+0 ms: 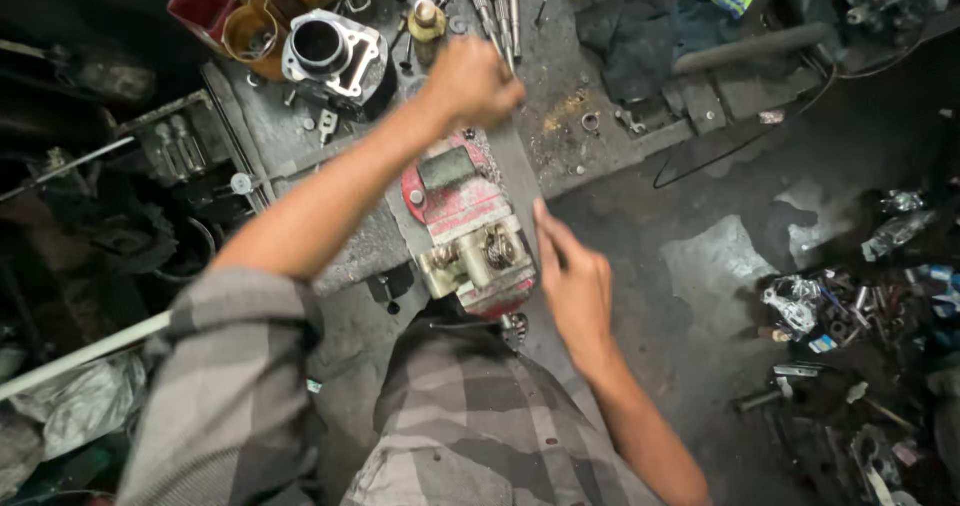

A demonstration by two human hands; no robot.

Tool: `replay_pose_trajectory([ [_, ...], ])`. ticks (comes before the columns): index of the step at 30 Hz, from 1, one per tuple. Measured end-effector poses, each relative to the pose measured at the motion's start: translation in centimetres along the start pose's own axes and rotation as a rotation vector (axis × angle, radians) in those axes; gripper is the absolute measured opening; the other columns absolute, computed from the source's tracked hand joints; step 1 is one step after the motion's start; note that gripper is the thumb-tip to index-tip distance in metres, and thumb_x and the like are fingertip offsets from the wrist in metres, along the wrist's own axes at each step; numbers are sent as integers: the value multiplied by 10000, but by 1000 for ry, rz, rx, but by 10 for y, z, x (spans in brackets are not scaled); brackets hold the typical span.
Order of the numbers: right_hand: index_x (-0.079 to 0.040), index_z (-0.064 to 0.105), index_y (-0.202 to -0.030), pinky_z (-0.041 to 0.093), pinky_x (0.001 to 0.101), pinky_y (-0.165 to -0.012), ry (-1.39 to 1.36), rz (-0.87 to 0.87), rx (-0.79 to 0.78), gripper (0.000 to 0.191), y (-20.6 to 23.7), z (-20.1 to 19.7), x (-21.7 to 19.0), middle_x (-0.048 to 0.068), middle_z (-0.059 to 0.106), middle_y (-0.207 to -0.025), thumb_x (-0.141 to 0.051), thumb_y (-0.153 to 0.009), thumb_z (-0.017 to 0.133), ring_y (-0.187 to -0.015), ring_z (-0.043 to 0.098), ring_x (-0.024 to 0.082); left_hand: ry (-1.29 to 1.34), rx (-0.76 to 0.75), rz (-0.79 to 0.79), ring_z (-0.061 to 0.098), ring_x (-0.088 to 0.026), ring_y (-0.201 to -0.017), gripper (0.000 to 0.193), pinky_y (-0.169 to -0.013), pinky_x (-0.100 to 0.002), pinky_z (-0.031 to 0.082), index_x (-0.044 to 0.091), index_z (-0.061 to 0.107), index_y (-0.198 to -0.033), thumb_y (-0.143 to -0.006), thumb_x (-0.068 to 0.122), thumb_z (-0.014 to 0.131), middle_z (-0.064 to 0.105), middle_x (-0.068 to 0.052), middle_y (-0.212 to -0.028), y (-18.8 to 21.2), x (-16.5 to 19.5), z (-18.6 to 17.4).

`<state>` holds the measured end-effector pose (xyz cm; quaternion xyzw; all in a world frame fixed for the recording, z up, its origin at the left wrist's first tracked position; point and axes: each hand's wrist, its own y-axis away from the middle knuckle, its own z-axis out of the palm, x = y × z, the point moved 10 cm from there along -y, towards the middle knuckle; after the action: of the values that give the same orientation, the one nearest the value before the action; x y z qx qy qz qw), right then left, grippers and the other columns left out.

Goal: The person files a metal component clamped in a bench vise, using a flat file with both hands in repeated strokes. They briefly reposition the part in the vise, continue filing, then unclamp the part and hold and turn it in their hands.

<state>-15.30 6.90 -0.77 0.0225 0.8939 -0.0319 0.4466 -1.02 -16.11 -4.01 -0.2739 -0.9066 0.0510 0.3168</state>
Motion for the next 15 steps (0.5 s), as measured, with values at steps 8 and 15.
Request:
replay_pose_trajectory([
  [8, -143, 678, -1345, 570, 309, -856, -18, -81, 71, 324, 3, -40, 0, 189, 728, -1202, -112, -1025, 632, -1105, 748, 217, -81, -9, 9, 684, -305, -496, 271, -575, -447, 599, 62, 781, -697, -793, 285, 662, 665, -153, -556, -22, 40, -13],
  [15, -76, 692, -1295, 559, 300, -882, -42, -4, 43, 333, 79, -31, 3, 172, 738, -1222, -43, -968, 639, -1092, 755, 232, -14, -79, 39, 657, -358, -504, 283, -606, -466, 592, 63, 768, -659, -810, 283, 676, 640, -201, -562, 53, 76, 25],
])
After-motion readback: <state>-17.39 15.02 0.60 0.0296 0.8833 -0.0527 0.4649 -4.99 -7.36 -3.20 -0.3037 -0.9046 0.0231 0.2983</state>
